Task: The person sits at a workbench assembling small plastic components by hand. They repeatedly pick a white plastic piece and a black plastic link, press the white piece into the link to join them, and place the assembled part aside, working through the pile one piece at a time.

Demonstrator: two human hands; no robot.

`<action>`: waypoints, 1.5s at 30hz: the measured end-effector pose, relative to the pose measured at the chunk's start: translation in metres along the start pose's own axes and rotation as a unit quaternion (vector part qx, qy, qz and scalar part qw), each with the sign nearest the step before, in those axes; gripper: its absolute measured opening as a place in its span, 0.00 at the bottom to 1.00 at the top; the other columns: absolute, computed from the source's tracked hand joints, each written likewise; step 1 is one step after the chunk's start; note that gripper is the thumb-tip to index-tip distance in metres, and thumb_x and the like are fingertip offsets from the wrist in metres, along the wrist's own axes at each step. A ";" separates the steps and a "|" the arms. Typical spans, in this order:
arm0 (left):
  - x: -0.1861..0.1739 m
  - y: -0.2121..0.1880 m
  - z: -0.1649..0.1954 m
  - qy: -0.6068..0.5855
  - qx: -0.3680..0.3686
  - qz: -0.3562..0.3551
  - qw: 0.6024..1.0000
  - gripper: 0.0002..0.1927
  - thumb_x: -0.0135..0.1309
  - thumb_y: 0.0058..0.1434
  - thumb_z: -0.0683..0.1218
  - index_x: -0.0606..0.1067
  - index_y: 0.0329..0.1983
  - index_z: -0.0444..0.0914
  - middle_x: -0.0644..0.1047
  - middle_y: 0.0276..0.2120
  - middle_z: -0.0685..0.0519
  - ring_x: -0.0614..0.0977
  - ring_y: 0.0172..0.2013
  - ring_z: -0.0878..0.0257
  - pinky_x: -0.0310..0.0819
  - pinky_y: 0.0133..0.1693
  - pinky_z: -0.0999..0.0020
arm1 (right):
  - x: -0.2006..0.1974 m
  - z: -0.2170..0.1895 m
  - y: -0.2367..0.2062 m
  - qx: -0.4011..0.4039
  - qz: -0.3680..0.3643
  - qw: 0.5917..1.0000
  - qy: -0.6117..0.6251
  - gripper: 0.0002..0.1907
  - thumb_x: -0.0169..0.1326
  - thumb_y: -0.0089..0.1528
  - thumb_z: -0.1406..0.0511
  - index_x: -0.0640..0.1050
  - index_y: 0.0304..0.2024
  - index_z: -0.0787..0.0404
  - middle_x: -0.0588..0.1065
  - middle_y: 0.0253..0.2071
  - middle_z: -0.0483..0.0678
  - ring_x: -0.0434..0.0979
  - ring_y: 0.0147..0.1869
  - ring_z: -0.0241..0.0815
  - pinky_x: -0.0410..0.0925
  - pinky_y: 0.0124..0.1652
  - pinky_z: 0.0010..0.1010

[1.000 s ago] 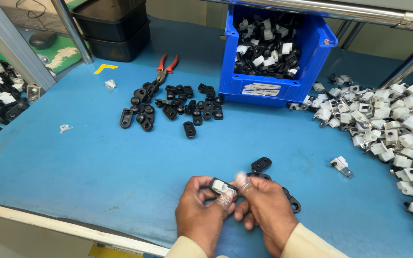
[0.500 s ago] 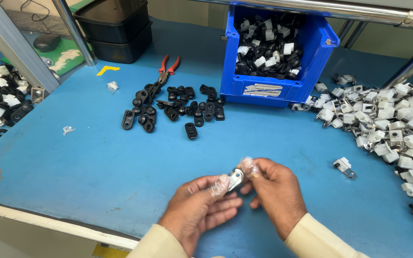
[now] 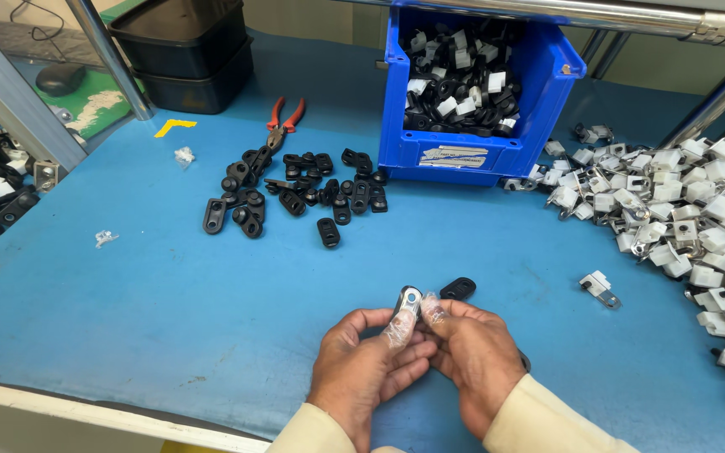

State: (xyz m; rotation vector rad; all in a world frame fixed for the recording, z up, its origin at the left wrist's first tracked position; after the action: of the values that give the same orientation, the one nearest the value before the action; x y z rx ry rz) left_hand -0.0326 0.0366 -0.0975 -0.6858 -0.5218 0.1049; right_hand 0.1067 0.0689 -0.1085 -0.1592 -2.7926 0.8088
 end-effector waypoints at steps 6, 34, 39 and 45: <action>-0.007 0.005 -0.009 0.016 -0.025 -0.029 0.999 0.15 0.59 0.63 0.49 0.74 0.47 0.34 0.84 0.39 0.43 0.88 0.39 0.57 0.87 0.41 0.65 | -0.002 -0.010 -0.015 0.017 -0.023 0.998 -0.058 0.17 0.52 0.66 0.54 0.80 0.38 0.62 0.80 0.33 0.48 0.79 0.36 0.39 0.74 0.39 0.33; -0.016 0.021 -0.027 -0.030 -0.065 -0.048 0.996 0.14 0.56 0.63 0.49 0.72 0.45 0.35 0.81 0.41 0.43 0.86 0.42 0.54 0.87 0.46 0.56 | 0.030 -0.036 -0.087 -0.569 -0.069 0.696 -0.433 0.18 0.54 0.67 0.70 0.77 0.60 0.62 0.78 0.55 0.53 0.75 0.59 0.41 0.69 0.51 0.29; -0.014 0.021 -0.027 -0.026 -0.079 -0.058 0.995 0.15 0.57 0.65 0.51 0.73 0.45 0.35 0.81 0.41 0.44 0.87 0.42 0.54 0.87 0.46 0.57 | -0.004 -0.023 -0.040 -0.287 -0.067 0.897 -0.330 0.15 0.56 0.64 0.69 0.81 0.53 0.61 0.83 0.46 0.56 0.78 0.42 0.37 0.72 0.39 0.28; -0.011 0.014 -0.021 -0.006 -0.076 -0.074 0.994 0.16 0.57 0.65 0.52 0.73 0.45 0.35 0.81 0.41 0.46 0.88 0.43 0.55 0.86 0.45 0.60 | -0.010 -0.001 -0.028 -0.048 0.017 0.984 -0.172 0.20 0.54 0.64 0.66 0.80 0.59 0.53 0.85 0.47 0.45 0.75 0.32 0.35 0.71 0.32 0.27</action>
State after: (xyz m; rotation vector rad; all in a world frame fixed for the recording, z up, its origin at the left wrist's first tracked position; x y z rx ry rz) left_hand -0.0307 0.0327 -0.1250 -0.7927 -0.5949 -0.0696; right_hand 0.1152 0.0439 -0.0944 -0.0901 -3.1647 0.7733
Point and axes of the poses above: each hand's wrist, its own y-axis towards the middle knuckle, its own x-axis out of the palm, z = x × y, the point moved 10 cm from there along y, towards the middle knuckle
